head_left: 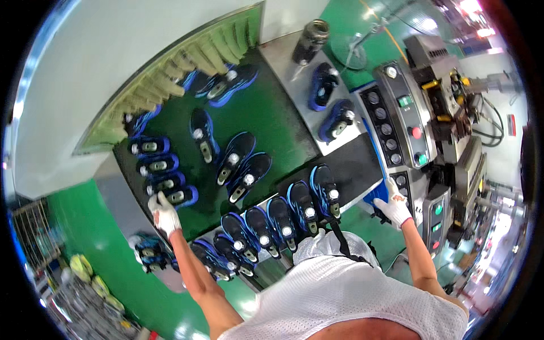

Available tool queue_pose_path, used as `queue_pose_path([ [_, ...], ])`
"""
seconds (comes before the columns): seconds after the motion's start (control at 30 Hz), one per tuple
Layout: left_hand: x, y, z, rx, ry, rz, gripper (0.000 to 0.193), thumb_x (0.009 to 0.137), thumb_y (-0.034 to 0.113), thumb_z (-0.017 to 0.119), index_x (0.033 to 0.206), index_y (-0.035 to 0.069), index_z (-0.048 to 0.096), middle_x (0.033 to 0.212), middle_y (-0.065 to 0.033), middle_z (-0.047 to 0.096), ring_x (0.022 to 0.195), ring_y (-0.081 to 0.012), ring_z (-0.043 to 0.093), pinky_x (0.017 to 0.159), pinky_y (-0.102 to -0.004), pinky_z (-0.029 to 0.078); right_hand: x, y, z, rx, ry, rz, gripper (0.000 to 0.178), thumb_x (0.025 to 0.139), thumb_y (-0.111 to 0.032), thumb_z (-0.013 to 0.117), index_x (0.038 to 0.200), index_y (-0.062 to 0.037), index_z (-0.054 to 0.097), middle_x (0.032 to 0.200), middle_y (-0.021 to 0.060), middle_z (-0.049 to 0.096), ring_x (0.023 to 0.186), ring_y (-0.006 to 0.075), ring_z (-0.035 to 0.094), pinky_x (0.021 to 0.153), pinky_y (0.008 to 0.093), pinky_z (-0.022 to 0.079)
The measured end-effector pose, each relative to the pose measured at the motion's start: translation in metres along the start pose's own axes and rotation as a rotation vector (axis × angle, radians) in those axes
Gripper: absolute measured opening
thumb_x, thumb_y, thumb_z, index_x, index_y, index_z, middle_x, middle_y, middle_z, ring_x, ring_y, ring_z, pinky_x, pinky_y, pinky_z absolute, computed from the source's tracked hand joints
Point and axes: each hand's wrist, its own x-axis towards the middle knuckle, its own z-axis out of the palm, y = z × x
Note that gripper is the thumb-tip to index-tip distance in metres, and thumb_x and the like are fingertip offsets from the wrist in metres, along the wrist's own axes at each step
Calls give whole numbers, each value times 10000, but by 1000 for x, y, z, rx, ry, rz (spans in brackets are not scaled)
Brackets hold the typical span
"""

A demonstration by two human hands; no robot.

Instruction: The person, wearing white gloves, places shoe components into a lasting machine, operates buttons to cycle the machine, and places processed shoe uppers onto a conveyor belt.

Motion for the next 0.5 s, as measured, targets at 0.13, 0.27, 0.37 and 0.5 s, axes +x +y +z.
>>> queue_pose_path([
  [0.13,-47,126,-74,-194,-33,295,234,964,197,743,1064,-10,698,1044,-159,675,955,-323,663,879,-418,533,-29,-76,-25,355,-99,-246,909,869,-462,763,1553,18,406,1616,283,385,1526,387,362,1249,422,308],
  [0.27,-129,277,-78,-441,-354,519,205,901,158,815,1003,7,721,1007,-134,660,902,-265,654,816,-395,543,-57,-135,-7,590,-40,-594,907,836,-389,792,1536,40,406,1582,298,411,1499,392,397,1225,422,348],
  [0.37,-213,389,-73,-470,-658,1016,189,877,131,820,1000,19,729,1013,-139,720,935,-321,698,852,-403,557,-56,-137,12,457,294,-531,843,793,-253,777,1503,35,425,1477,283,495,1364,418,524,1120,458,460],
  [0.5,-313,505,-84,-783,-879,1358,247,817,80,840,1030,15,734,1041,-146,733,942,-322,704,901,-409,565,-51,-42,24,768,788,-364,708,808,-224,739,1424,13,480,1330,231,618,1202,405,634,979,452,537],
])
